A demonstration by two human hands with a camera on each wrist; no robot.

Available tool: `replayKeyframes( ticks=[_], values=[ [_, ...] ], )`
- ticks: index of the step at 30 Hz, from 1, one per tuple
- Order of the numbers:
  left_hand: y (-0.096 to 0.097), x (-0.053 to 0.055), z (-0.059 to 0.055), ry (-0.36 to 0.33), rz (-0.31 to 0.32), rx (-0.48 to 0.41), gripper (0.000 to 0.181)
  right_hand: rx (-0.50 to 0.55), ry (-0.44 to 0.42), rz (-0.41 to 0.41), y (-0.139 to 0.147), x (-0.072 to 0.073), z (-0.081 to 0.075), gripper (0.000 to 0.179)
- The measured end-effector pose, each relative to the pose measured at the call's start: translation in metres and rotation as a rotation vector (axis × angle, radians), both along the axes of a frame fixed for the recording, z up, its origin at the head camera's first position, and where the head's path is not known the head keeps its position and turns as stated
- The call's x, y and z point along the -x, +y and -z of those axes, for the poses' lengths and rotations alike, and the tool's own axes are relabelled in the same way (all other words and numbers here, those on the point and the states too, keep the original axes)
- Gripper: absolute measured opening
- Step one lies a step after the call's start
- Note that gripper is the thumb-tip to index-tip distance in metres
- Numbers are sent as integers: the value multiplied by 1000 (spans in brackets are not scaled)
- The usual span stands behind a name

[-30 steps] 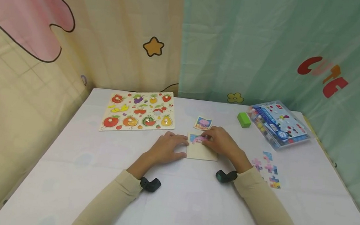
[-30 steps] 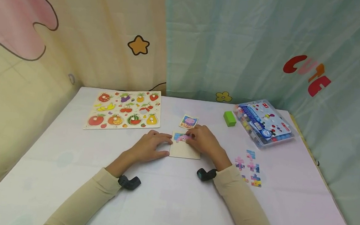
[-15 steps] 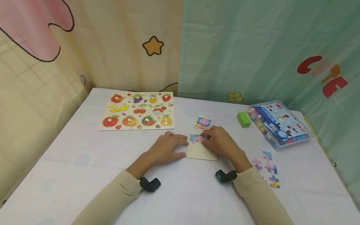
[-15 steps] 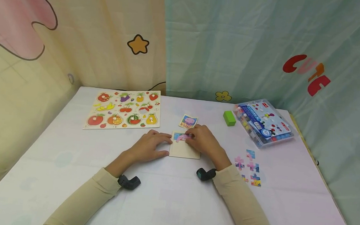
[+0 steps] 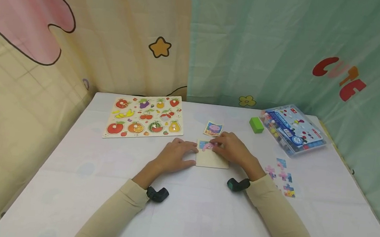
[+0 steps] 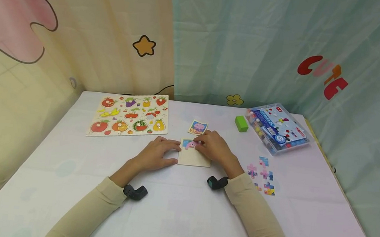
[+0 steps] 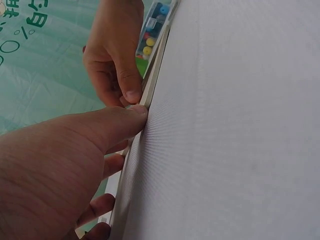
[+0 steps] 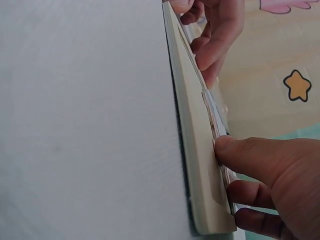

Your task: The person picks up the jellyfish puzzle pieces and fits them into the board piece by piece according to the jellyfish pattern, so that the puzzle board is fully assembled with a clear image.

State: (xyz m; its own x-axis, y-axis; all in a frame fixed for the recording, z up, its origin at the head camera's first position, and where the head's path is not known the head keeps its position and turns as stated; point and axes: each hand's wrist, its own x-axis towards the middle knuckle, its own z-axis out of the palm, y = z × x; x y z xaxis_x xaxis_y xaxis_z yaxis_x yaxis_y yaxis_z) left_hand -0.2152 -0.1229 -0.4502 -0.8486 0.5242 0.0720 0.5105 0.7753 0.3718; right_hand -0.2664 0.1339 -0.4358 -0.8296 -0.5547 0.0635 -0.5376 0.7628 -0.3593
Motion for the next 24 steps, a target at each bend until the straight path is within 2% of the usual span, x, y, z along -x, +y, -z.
replayKeyframes(
  ticks=[12,18,24],
  values=[
    [-1,-1,0,8,5,-7,41,19,34,4,1,0,4,29],
    [0,0,1,9,14,-10,41,30,-37,1,5,1,-1,34],
    [0,0,1,4,4,-9,41,143,-141,-53,23,1,-16,40]
  ],
)
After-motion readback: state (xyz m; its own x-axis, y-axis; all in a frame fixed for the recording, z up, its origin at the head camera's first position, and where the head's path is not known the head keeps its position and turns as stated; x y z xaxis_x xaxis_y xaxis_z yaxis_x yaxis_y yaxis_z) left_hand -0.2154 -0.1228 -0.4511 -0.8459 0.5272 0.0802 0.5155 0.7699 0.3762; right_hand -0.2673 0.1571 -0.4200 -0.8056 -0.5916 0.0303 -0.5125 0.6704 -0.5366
